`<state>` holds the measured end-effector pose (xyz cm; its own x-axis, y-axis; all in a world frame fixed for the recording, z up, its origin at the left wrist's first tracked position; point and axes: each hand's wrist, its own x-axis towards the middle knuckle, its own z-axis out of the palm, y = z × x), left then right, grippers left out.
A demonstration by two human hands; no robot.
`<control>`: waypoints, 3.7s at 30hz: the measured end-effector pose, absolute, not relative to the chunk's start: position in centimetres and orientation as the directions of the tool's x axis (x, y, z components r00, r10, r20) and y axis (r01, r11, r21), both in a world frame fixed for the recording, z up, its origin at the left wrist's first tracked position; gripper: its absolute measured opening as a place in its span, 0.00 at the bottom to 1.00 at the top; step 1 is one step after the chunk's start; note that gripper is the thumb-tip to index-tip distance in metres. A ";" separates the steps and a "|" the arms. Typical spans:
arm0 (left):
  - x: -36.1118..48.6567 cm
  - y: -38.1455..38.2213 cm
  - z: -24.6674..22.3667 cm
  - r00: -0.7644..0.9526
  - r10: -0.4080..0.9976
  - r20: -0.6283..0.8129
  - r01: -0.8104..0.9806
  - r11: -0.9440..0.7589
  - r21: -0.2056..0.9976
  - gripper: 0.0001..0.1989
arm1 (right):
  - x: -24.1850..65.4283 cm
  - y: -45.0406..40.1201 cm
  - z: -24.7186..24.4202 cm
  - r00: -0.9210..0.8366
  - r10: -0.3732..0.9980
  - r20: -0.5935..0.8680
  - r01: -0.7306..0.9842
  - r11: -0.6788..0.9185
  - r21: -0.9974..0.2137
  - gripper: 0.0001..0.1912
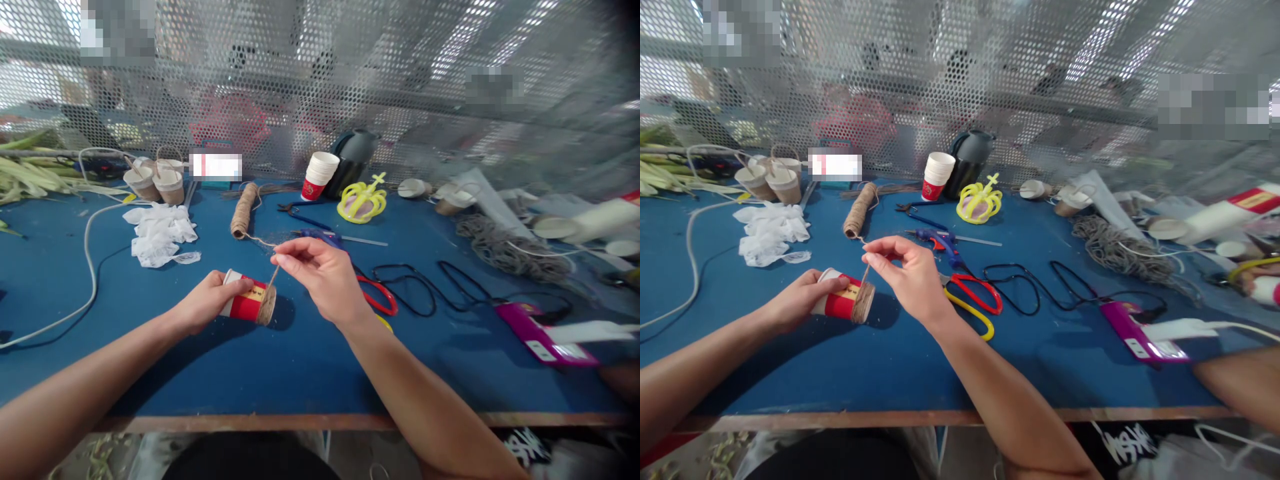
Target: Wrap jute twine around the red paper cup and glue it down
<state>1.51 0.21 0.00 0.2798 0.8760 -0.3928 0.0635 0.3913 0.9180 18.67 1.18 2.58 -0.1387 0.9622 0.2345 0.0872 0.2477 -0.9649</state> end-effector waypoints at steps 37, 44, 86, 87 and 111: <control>0.9 -1.2 -0.1 0.422 0.902 0.095 0.108 -0.154 0.982 0.17 | 18.4 1.6 2.0 -0.228 0.970 0.082 0.247 0.139 -0.959 0.04; 0.7 -1.3 -0.1 0.404 0.903 0.148 0.133 -0.218 0.967 0.17 | 18.5 1.6 1.7 -0.258 0.965 0.051 0.236 0.114 -0.965 0.05; 1.5 0.2 -0.7 0.110 0.943 -0.314 -0.363 0.332 0.871 0.14 | 17.5 0.4 0.8 -0.310 0.914 0.261 0.627 0.403 -0.667 0.03; 1.5 0.2 -0.7 0.116 0.944 -0.310 -0.363 0.331 0.871 0.14 | 17.5 0.4 0.8 -0.308 0.914 0.262 0.628 0.403 -0.666 0.03; 1.3 0.1 -1.0 0.153 0.960 -0.233 -0.312 0.271 0.911 0.14 | 17.5 0.3 1.0 -0.282 0.914 0.292 0.631 0.406 -0.662 0.02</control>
<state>1.33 0.13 -0.98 0.1534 0.9603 -0.2330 -0.3123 0.2708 0.9106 17.47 0.30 1.02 -0.2824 0.9139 0.2915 0.6306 0.4058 -0.6616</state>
